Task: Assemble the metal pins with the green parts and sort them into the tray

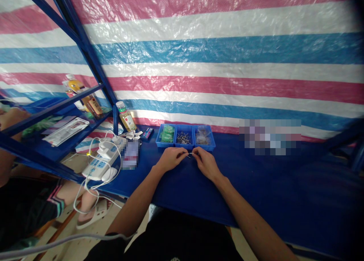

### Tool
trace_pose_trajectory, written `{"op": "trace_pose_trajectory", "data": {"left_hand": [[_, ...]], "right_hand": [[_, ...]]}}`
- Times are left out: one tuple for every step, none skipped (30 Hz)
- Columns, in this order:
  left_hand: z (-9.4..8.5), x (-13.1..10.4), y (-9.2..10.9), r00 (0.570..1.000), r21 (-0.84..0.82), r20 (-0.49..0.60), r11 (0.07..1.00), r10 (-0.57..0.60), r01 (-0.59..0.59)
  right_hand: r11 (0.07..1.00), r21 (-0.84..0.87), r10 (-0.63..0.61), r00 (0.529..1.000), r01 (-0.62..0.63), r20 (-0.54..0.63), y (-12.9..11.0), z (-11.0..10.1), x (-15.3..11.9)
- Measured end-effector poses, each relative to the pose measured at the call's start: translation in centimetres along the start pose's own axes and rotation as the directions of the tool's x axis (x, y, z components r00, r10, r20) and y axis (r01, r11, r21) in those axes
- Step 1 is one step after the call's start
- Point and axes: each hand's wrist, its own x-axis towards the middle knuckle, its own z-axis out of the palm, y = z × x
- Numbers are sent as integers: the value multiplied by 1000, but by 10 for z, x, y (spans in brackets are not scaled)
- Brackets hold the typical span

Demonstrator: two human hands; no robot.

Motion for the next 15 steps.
{"op": "trace_pose_trajectory", "data": {"left_hand": [[0,0,0,1000,-1,0,1000,-1,1],[0,0,0,1000,-2,0,1000,-2,2],[0,0,1,1000,-1,-2,1000,-3,3],[0,0,1,1000,1,-5,1000,-2,2],[0,-1,1,1000,3,-7,1000,-1,1],[1,-1,0,1000,4,-11,1000,1,-1],[2,-1,0,1000,5,-15,1000,2,-2],[3,-1,-1,1000,6,-21,1000,0,0],[3,-1,-1,999,9,-36,1000,-12,12],[4,1,-3,997,13,-68,999,-40,41],[5,3,-4,990,15,-116,996,-84,86],[5,5,-5,975,11,-174,990,-136,140],[5,8,-7,953,-1,-237,981,-189,195],[5,11,-8,929,-17,-289,971,-231,236],[4,13,-10,910,-31,-326,965,-257,261]], "right_hand": [[1000,-6,4,1000,-4,-3,0,0,0],[1000,-17,12,1000,-12,-10,0,0,0],[999,-32,19,1000,-20,-19,0,0,0],[998,-49,27,999,-28,-28,0,0,0],[997,-65,34,999,-36,-36,0,0,0],[996,-79,41,998,-44,-41,1,0,0],[994,-90,50,998,-54,-47,1,0,0],[993,-97,61,997,-65,-51,2,0,0],[992,-98,75,996,-80,-58,3,0,0],[991,-94,90,994,-97,-68,4,0,1],[990,-84,103,992,-109,-80,5,0,1],[991,-72,107,990,-113,-89,5,0,1],[993,-59,100,991,-105,-90,5,0,2],[995,-51,83,993,-88,-81,4,0,2],[997,-49,62,996,-65,-63,3,0,2]]}}
